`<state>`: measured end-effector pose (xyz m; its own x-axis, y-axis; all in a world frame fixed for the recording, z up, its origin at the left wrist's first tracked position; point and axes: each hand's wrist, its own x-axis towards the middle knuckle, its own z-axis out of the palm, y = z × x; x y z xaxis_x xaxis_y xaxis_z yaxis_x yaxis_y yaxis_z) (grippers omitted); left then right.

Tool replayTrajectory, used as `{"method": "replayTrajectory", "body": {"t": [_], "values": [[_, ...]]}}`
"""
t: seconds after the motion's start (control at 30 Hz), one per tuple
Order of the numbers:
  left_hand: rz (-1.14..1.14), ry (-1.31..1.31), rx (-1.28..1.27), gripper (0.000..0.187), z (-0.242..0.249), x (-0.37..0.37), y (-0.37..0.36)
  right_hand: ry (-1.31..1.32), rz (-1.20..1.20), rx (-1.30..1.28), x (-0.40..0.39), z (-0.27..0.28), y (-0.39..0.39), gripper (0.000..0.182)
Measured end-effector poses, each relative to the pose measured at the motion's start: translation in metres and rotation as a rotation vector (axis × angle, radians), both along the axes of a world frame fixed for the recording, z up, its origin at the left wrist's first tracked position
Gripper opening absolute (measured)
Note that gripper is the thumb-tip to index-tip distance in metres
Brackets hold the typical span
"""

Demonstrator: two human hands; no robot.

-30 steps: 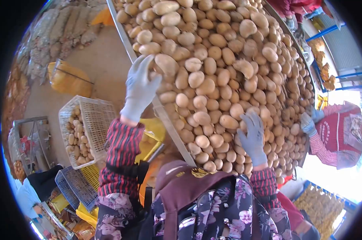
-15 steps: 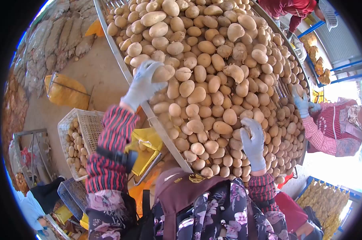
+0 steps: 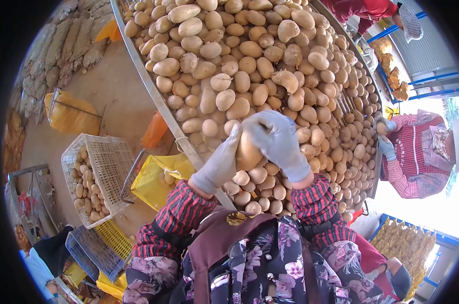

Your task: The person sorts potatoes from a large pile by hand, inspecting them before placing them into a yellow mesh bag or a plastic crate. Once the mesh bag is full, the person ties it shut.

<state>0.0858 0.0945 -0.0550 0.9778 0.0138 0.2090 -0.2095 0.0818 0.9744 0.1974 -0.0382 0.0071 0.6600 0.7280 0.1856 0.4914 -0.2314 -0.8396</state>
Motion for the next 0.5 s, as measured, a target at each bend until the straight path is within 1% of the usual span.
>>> {"method": "replayTrajectory", "body": {"t": [0.03,0.07,0.1,0.13,0.2,0.23,0.27,0.3,0.33,0.37,0.4,0.43,0.47,0.5], "values": [[-0.055,0.264,-0.472,0.049,0.021,0.003,-0.001,0.09,-0.117,-0.113,0.004,0.0,-0.004,0.032],[-0.112,0.532,-0.944,0.043,0.033,0.005,-0.005,0.18,-0.238,-0.227,0.006,-0.001,-0.008,0.027],[-0.07,0.557,-0.931,0.042,0.03,0.006,-0.012,0.208,-0.287,-0.103,0.005,-0.008,-0.008,0.029],[-0.073,0.56,-0.935,0.042,0.029,0.005,-0.014,0.209,-0.291,-0.107,0.003,-0.011,-0.01,0.029],[-0.108,0.442,-0.86,0.039,0.027,0.003,-0.013,0.416,-0.362,0.196,-0.001,-0.014,-0.014,0.03],[-0.109,0.438,-0.861,0.039,0.026,0.005,-0.012,0.36,-0.295,0.334,-0.007,-0.019,-0.013,0.037],[-0.08,0.256,-0.672,0.038,0.026,0.006,-0.011,0.357,-0.291,0.334,-0.014,-0.014,-0.01,0.037],[-0.052,0.079,-0.481,0.037,0.025,0.007,-0.011,-0.015,-0.185,0.184,-0.023,-0.006,-0.007,0.041],[-0.058,0.077,-0.48,0.037,0.012,0.004,-0.013,-0.385,-0.081,0.029,-0.029,-0.001,-0.006,0.046],[0.01,0.138,-0.371,0.037,-0.01,0.002,-0.018,-0.397,-0.091,0.027,-0.032,-0.003,-0.008,0.046],[0.078,0.19,-0.264,0.037,-0.021,0.003,-0.025,-0.265,-0.069,0.046,-0.03,-0.008,-0.012,0.041],[-0.014,0.284,-0.467,0.04,-0.016,0.006,-0.036,-0.134,-0.05,0.066,-0.025,-0.013,-0.017,0.037],[-0.034,0.27,-0.468,0.04,-0.011,0.003,-0.035,-0.152,-0.064,0.062,-0.014,-0.021,-0.024,0.037],[-0.096,0.46,-0.736,0.041,-0.007,-0.005,-0.025,-0.11,-0.107,-0.017,-0.001,-0.031,-0.03,0.03]]}}
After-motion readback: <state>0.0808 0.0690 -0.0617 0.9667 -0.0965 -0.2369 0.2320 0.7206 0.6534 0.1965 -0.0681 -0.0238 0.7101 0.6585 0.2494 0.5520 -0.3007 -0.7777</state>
